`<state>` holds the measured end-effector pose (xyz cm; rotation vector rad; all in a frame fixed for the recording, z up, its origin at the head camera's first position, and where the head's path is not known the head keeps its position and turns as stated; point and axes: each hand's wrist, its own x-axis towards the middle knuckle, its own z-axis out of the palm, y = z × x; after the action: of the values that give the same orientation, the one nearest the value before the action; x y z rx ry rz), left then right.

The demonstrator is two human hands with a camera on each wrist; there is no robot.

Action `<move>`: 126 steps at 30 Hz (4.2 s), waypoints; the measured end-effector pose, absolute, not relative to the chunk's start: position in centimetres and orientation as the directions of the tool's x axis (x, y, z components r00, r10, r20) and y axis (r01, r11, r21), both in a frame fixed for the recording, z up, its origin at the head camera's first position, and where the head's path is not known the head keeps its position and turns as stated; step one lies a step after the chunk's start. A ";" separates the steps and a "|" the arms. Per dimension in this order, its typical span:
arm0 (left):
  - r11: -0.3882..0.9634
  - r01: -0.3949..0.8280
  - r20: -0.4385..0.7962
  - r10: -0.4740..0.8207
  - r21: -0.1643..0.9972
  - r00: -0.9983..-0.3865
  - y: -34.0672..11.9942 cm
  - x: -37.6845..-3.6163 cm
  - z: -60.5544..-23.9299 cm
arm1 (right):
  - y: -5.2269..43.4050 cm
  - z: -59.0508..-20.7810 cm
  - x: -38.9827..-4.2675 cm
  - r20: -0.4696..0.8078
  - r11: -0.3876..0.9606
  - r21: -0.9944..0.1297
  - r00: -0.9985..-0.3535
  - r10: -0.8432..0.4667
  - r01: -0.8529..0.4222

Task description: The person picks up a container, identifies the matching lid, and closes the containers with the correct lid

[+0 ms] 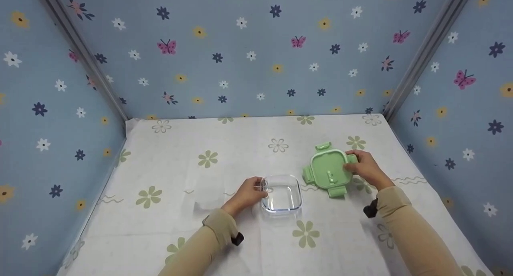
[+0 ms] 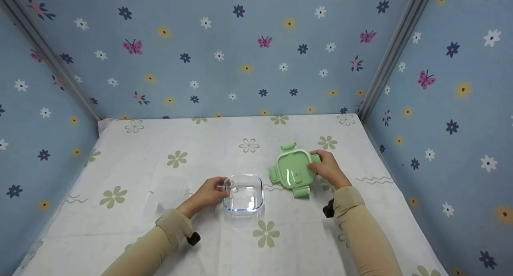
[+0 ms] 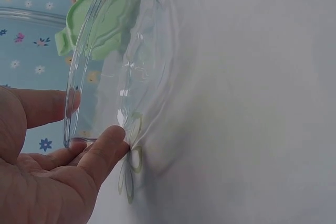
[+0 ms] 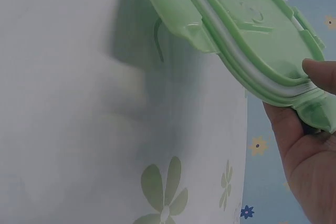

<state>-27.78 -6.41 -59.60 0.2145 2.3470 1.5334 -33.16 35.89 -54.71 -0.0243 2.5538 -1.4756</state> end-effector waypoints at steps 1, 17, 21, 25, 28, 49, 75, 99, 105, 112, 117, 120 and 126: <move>0.410 -0.051 -0.188 0.302 0.911 -0.935 -6.4 -27.8 -59.6 | 35.7 -54.7 -33.1 -0.155 0.499 -0.863 -0.982 -0.107 0.082; 0.399 -0.067 -0.193 0.286 0.915 -0.939 -6.3 -27.2 -58.9 | 34.2 -55.4 -32.6 -0.116 0.383 -0.918 -0.993 -0.011 0.103; 0.419 -0.065 -0.200 0.287 0.905 -0.937 -6.4 -27.3 -58.7 | 34.0 -55.3 -32.5 -0.105 0.361 -0.927 -0.994 0.002 0.099; 0.452 -0.063 -0.209 0.280 0.890 -0.937 -6.5 -27.4 -58.2 | 33.7 -55.3 -32.5 -0.105 0.348 -0.932 -0.994 0.012 0.103; 0.469 -0.050 -0.202 0.278 0.882 -0.939 -6.5 -27.4 -57.8 | 33.6 -55.3 -32.3 -0.100 0.333 -0.938 -0.995 0.019 0.100; 0.515 0.055 -0.100 0.267 0.855 -0.958 -7.2 -28.9 -54.1 | 32.0 -53.5 -32.9 -0.035 0.276 -0.960 -0.999 0.032 0.042; 0.454 0.145 0.063 0.191 0.879 -0.980 -7.9 -30.9 -50.7 | 27.9 -51.4 -33.5 0.055 0.197 -0.979 -0.998 -0.009 -0.055; 0.349 0.246 0.159 0.259 0.904 -0.953 -7.3 -32.1 -49.9 | 23.9 -49.8 -32.3 0.177 0.161 -0.967 -0.976 -0.126 -0.196; 0.325 0.264 0.175 0.277 0.908 -0.945 -7.2 -32.3 -49.9 | 23.1 -49.7 -32.1 0.192 0.160 -0.963 -0.970 -0.148 -0.215; 0.311 0.289 0.193 0.305 0.905 -0.932 -7.2 -32.4 -49.8 | 22.2 -49.5 -31.8 0.218 0.147 -0.958 -0.958 -0.187 -0.246; 0.319 0.318 0.215 0.320 0.893 -0.923 -7.4 -32.3 -49.9 | 21.8 -49.4 -31.5 0.234 0.143 -0.953 -0.949 -0.212 -0.267; 0.303 0.342 0.234 0.341 0.889 -0.910 -7.5 -32.2 -50.0 | 21.7 -49.4 -31.4 0.247 0.122 -0.953 -0.943 -0.224 -0.279; 0.291 0.387 0.272 0.366 0.875 -0.890 -7.7 -32.0 -50.1 | 21.5 -49.6 -31.3 0.259 0.110 -0.950 -0.936 -0.239 -0.291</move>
<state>-31.95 -7.69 -50.05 0.7407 2.5395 1.7305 -31.34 21.45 -49.58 -0.5671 2.3699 -2.0461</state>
